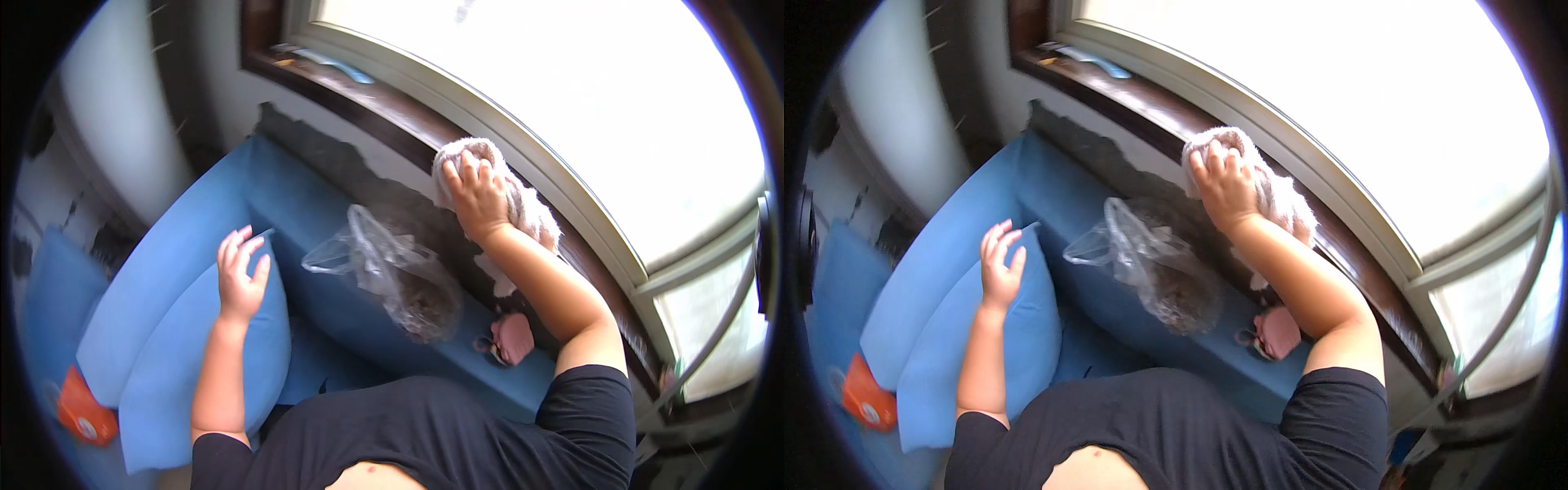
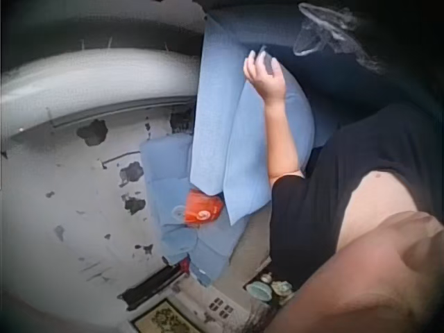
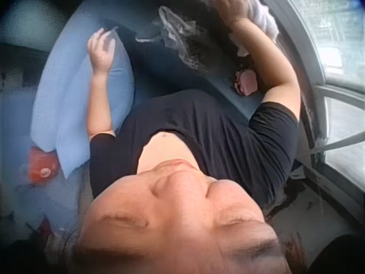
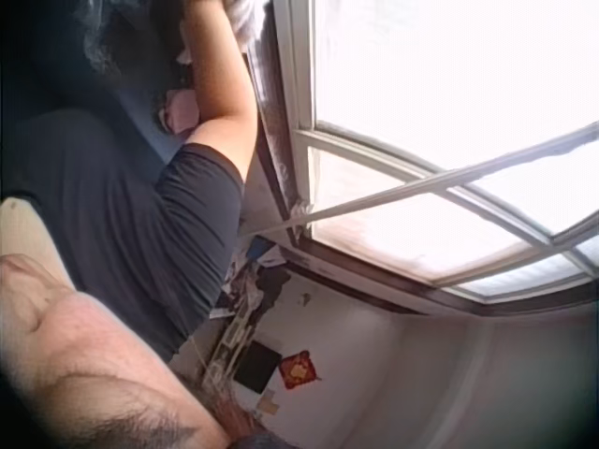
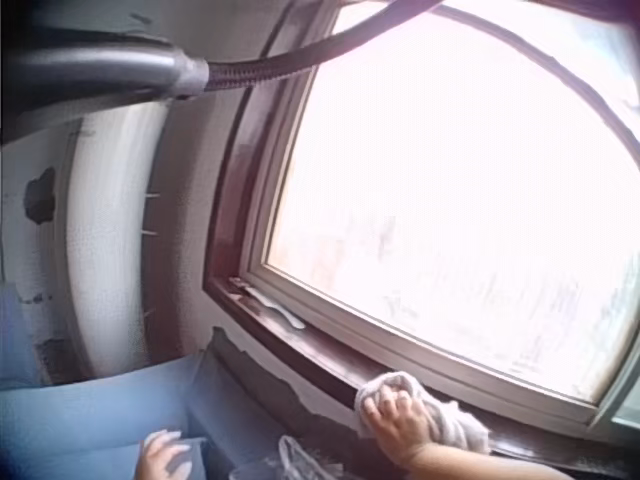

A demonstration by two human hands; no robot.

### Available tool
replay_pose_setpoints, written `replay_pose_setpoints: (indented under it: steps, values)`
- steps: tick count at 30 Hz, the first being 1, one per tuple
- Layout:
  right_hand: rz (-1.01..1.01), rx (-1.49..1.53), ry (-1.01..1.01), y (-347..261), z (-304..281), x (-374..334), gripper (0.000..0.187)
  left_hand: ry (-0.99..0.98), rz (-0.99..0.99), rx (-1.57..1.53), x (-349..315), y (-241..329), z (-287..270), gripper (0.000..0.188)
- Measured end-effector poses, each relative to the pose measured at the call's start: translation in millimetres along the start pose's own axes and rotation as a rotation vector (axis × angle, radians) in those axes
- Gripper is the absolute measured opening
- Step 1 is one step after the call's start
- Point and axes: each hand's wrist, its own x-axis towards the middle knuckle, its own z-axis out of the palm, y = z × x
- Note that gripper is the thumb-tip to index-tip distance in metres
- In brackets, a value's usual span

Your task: The person cleans a window sill and a table using a cloth. They wipe the window sill, move a plastic container, and then wash the cloth in a basin of water. After wringing the cloth, they wipe a table, moving a bag, a box, and a bowl of fruit to clean underneath them.

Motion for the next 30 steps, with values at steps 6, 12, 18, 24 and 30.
replay_pose_setpoints:
  steps: [6, 12, 18, 24, 30]
  values:
    - [-0.068, -0.027, 0.077, -70, 50, 151, 0.039, 0.024, -0.196, 0.439, -98, -80, -35, 0.027]
    - [-0.080, -0.010, 0.108, -134, 156, 231, 0.030, 0.017, -0.406, 0.605, -86, -131, -107, 0.027]
    - [-0.099, -0.073, 0.071, -155, 182, 228, 0.029, -0.256, -0.302, 0.408, -8, -170, -121, 0.034]
    - [-0.121, -0.086, 0.021, -155, 171, 232, 0.034, -0.733, -0.148, 0.235, 35, -231, -73, 0.037]
    - [-0.256, -0.175, -0.052, -175, 190, 254, 0.040, -0.577, -0.082, 0.084, 55, -256, 20, 0.025]
